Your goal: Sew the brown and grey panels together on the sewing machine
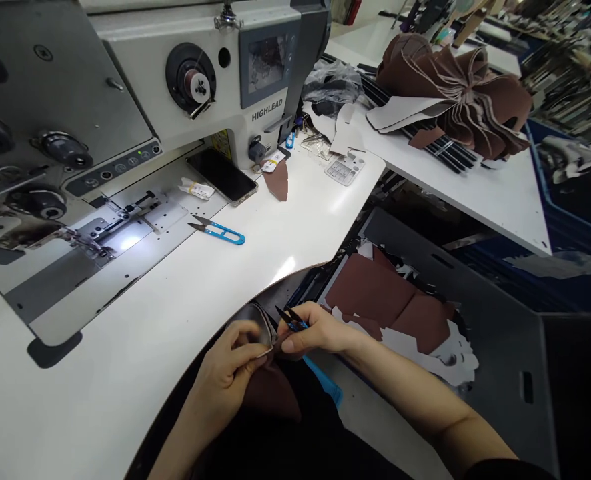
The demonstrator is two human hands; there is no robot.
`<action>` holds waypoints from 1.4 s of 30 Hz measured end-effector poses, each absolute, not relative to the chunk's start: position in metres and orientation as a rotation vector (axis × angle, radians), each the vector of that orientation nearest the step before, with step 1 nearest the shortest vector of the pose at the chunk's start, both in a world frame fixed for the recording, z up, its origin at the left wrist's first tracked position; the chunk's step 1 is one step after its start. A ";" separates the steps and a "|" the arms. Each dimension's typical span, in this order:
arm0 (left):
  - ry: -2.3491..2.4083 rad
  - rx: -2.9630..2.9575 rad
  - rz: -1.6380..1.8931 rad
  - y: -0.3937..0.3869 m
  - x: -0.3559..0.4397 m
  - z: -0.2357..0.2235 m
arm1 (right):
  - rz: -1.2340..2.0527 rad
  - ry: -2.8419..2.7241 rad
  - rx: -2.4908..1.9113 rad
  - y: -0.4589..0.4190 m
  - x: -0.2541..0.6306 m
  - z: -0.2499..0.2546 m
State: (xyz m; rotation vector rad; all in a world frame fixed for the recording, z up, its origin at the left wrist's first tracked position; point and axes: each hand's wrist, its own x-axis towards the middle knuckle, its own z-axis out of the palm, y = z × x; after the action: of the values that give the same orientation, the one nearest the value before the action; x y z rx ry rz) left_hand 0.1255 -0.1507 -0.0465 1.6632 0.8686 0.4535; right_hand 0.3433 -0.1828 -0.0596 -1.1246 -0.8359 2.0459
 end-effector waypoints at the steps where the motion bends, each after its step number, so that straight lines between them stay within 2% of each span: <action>1: 0.822 1.638 0.466 -0.147 0.126 -0.046 | 2.060 -0.844 -1.122 -0.180 0.343 -0.061; 3: 0.772 1.516 0.466 -0.141 0.127 -0.049 | 1.971 -0.986 -1.202 -0.176 0.343 -0.060; 7: 0.827 1.267 0.495 -0.138 0.124 -0.062 | 1.253 -1.412 -1.594 -0.182 0.349 -0.040; 9: 0.835 1.204 0.488 -0.140 0.124 -0.067 | 1.104 -1.361 -1.674 -0.195 0.351 -0.028; 10: 0.827 1.188 0.481 -0.140 0.124 -0.068 | 1.192 -1.273 -1.654 -0.203 0.350 -0.024; 14: 0.805 1.193 0.460 -0.141 0.131 -0.063 | 1.925 -0.712 -1.294 -0.227 0.337 -0.020; 17: 0.800 1.199 0.467 -0.141 0.136 -0.058 | 2.124 -0.364 -1.168 -0.230 0.327 -0.028; 25: 0.796 1.229 0.473 -0.143 0.135 -0.053 | 2.191 -0.213 -1.082 -0.227 0.325 -0.034; 36: 0.796 1.252 0.468 -0.148 0.136 -0.058 | 2.057 -0.176 -1.074 -0.232 0.310 -0.038; 42: 0.780 1.307 0.466 -0.150 0.136 -0.058 | 2.087 -0.169 -1.102 -0.230 0.311 -0.040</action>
State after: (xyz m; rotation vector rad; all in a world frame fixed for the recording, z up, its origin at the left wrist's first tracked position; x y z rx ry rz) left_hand 0.1363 -0.1501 -0.0584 1.3066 0.7796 0.4664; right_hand 0.3109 -0.2299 -0.0395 -1.1019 -0.1689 2.0873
